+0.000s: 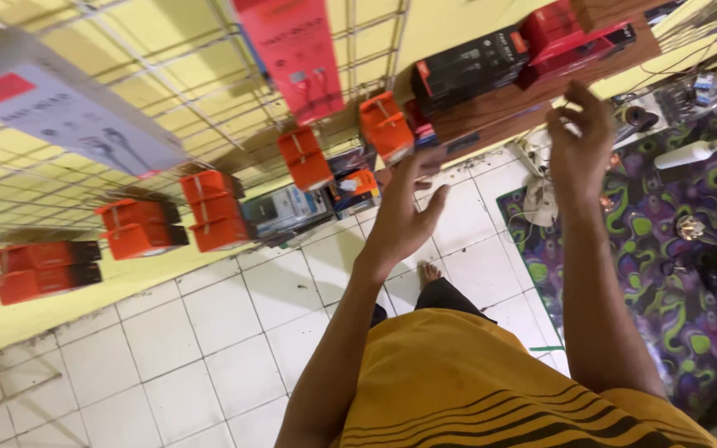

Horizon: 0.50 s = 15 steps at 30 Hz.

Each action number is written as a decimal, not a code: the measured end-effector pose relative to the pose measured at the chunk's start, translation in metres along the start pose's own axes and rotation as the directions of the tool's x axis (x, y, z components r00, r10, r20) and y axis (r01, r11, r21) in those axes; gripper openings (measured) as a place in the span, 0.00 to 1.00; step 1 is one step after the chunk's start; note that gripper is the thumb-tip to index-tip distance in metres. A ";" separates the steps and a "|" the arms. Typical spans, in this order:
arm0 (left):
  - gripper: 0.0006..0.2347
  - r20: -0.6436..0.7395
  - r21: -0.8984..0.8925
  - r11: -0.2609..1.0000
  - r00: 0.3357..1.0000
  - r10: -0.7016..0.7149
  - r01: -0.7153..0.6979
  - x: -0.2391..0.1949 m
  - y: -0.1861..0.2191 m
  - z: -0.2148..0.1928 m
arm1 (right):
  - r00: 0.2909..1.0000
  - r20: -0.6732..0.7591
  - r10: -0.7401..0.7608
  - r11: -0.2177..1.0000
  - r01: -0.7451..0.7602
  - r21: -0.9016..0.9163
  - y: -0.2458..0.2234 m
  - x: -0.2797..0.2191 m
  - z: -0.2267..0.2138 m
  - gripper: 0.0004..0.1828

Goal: The person arranges small retail boxes on a wall-mounted wire grid display. They pick up boxes from a nearby shelf, hang them on hooks, and adjust their positions to align with other items.

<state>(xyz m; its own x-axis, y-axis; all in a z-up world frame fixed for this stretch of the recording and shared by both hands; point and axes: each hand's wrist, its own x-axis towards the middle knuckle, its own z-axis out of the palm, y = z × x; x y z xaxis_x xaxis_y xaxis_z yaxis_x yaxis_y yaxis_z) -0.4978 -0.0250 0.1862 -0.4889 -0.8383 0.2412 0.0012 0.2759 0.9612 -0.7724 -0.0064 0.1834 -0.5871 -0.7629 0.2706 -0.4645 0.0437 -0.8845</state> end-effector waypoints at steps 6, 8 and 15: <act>0.25 0.020 -0.003 0.996 0.996 0.091 -0.091 0.063 0.007 0.081 | 0.998 0.056 -0.025 0.998 0.021 0.063 0.051 0.067 -0.048 0.29; 0.26 -0.017 0.080 0.990 0.993 0.115 -0.113 0.087 0.002 0.112 | 0.993 0.101 -0.052 0.994 0.043 0.096 0.065 0.086 -0.060 0.30; 0.32 -0.118 0.107 0.994 0.993 0.028 -0.015 0.160 -0.032 0.194 | 0.968 0.246 -0.040 0.993 0.010 0.119 0.101 0.158 -0.083 0.35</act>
<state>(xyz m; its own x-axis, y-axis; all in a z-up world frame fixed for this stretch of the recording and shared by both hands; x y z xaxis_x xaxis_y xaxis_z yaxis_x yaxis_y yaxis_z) -0.7457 -0.0766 0.1678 -0.3822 -0.8800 0.2821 -0.0843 0.3372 0.9377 -0.9668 -0.0689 0.1686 -0.3869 -0.8993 0.2037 -0.3882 -0.0416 -0.9207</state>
